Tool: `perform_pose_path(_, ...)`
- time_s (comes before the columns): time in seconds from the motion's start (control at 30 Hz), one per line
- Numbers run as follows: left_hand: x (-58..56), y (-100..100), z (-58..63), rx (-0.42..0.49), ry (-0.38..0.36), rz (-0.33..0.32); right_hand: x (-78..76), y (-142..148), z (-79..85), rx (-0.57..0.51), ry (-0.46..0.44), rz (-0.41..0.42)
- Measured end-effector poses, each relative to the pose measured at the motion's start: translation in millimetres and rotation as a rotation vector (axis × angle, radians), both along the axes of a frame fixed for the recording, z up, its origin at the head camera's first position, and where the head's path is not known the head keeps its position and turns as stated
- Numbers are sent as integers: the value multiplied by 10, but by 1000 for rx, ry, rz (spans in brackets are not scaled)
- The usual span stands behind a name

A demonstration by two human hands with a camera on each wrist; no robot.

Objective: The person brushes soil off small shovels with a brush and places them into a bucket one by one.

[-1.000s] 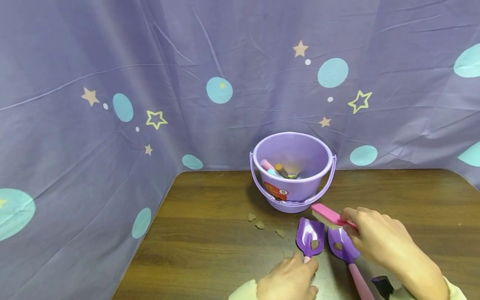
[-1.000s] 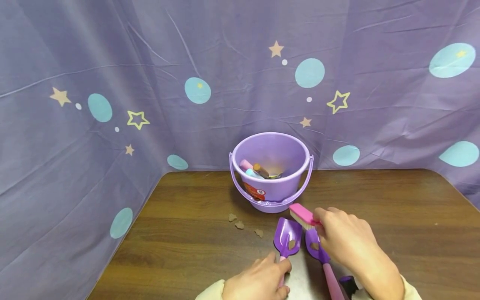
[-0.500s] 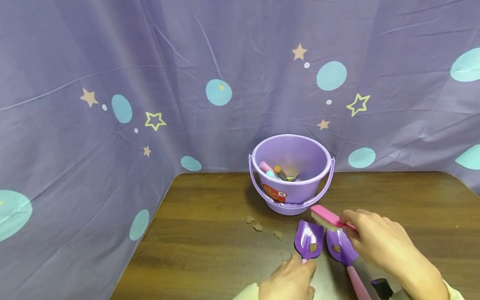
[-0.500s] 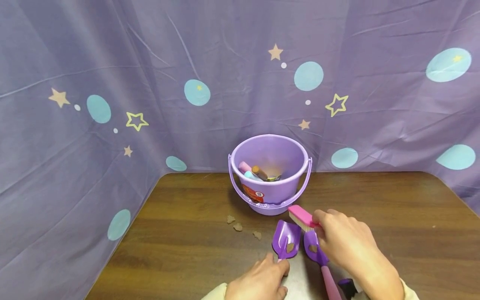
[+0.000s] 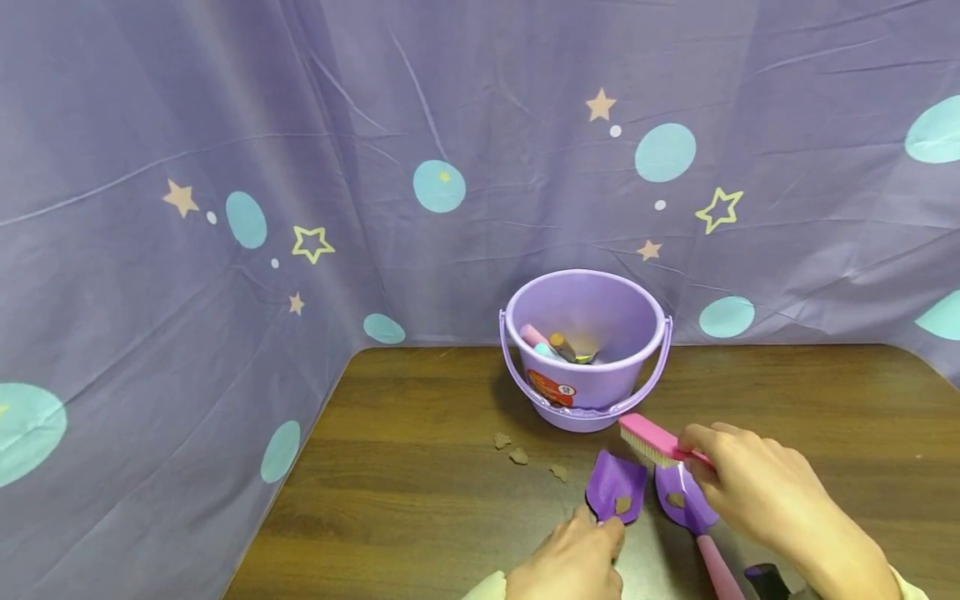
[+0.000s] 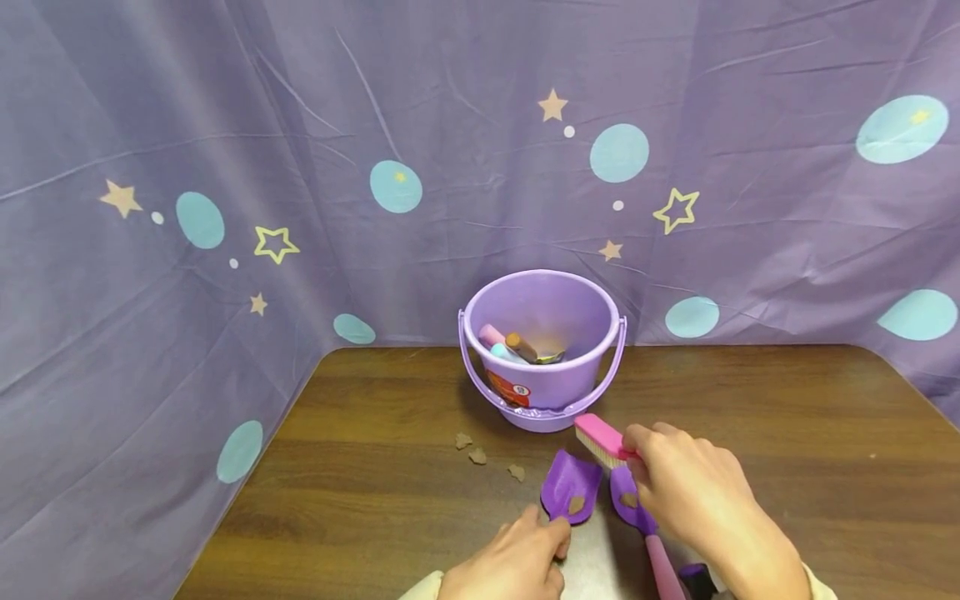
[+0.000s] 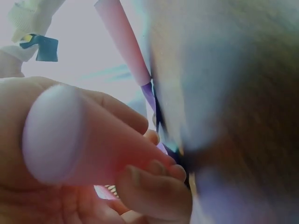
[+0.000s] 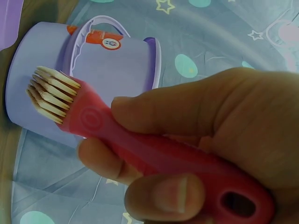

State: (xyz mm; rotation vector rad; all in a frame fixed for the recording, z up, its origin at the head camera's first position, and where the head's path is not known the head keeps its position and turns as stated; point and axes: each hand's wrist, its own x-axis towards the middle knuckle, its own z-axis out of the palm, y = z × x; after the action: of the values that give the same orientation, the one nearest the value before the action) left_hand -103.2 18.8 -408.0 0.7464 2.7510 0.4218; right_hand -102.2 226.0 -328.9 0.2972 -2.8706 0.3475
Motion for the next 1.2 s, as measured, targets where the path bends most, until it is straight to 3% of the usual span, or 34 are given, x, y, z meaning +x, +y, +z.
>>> perform_pose_path(0.17,-18,-128,46,73,-18,-40,7,-31,-7,-3,12,4)
perform_pose_path(0.53,-72,-370,234,82,54,-74,14,-90,-17,-7,23,18)
perform_pose_path(0.9,-213,-538,406,189,130,-145,18,-165,-19,-9,81,79)
perform_pose_path(1.2,-282,-611,483,154,175,-171,38,-249,-50,-5,118,153)
